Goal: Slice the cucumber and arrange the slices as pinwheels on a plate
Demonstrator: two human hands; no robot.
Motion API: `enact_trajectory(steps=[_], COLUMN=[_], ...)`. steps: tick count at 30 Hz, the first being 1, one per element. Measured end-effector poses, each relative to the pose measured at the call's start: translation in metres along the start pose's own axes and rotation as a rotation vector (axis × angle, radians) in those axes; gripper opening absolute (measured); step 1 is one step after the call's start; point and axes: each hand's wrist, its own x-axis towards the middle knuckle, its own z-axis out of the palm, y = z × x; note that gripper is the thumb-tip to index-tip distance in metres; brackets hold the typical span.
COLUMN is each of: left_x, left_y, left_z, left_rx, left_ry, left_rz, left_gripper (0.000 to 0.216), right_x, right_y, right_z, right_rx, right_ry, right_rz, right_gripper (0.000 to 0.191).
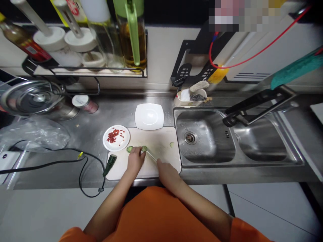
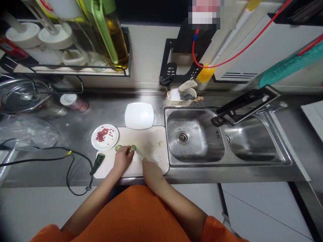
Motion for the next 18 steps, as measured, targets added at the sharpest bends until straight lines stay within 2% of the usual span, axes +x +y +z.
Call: enact_trajectory(steps=[9,14,18], left_x=[0.001,0.004,0.009], left_y=[0.000,0.000,0.002], left_z=[0.000,-0.001,-0.004], left_rx=[-0.010,0.003,0.003], left_ry=[-0.006,-0.051,-0.094], left_rz=[-0.014,-0.022,-0.026], left_gripper=[0.021,0.029,0.026], right_x=[0.000,-0.009,-0.019], right_y=[-0.002,0.010,0.019], right_z=[-0.004,0.004,0.005], right_rx=[0.021,0.008,-0.012], right_ry=[-0.025,-0.023,-0.060], right_rz=[-0.030,-0.031,0.026], right_gripper=[0.032,0.034,0.035])
